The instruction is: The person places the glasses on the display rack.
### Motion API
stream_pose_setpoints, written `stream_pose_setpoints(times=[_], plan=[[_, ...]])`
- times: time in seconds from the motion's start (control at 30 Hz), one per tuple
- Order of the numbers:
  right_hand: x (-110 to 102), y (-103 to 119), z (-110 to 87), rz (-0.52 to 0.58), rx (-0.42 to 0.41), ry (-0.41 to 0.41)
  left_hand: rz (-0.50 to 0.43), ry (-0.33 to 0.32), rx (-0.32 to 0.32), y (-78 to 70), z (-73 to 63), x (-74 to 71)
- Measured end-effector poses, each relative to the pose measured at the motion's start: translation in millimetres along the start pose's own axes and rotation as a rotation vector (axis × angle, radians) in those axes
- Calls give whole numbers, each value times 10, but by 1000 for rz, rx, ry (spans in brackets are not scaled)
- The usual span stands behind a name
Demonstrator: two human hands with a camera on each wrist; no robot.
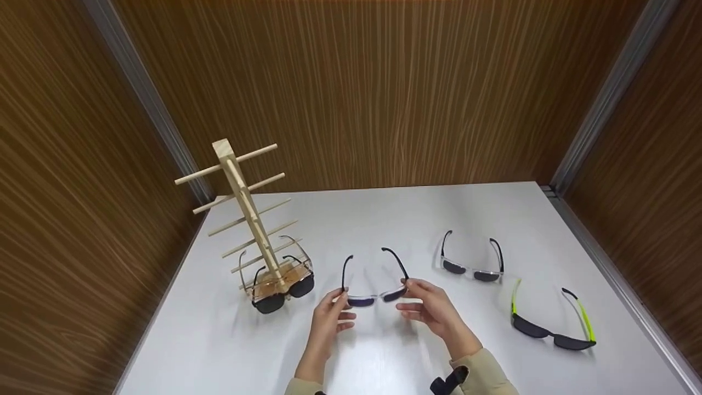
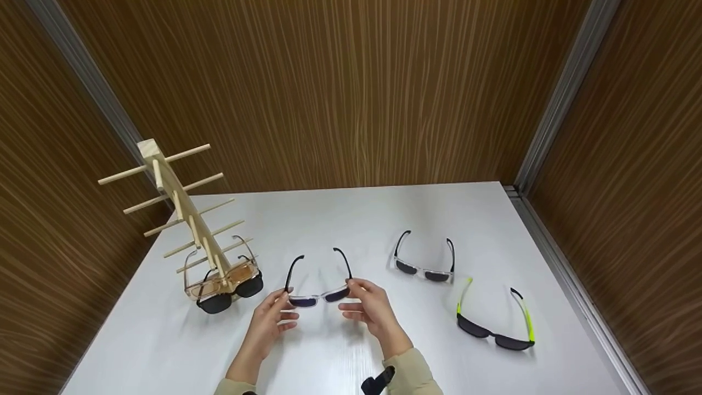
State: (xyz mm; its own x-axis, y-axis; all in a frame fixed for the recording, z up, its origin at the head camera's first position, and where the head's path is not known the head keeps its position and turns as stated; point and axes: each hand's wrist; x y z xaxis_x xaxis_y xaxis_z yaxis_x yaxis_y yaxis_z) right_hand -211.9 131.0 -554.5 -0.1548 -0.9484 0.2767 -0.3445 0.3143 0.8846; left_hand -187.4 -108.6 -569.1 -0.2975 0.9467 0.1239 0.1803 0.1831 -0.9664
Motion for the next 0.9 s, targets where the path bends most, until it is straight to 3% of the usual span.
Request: stream_pose_setpoints(times=[0.27, 0.5, 0.9], plan=[[100, 74, -42, -101, -86, -4, -16, -8, 21, -98, -54, -74], [181, 94, -117, -161, -111, 20, 3, -35, 4, -164, -128, -187], [364, 129, -153, -189, -206, 66, 32, -71, 74, -371, -239, -336]])
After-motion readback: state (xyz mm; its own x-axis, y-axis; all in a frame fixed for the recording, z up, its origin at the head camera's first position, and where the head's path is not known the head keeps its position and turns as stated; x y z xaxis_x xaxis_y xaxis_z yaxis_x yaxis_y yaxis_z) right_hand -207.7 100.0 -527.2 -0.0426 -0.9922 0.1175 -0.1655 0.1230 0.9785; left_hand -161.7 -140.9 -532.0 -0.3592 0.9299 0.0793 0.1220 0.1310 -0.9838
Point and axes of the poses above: each hand's wrist, its own z-axis towards the middle knuckle, its own x-axis out of the palm, y = z × x, and after that the axes turned 14 degrees about -y, right-handed
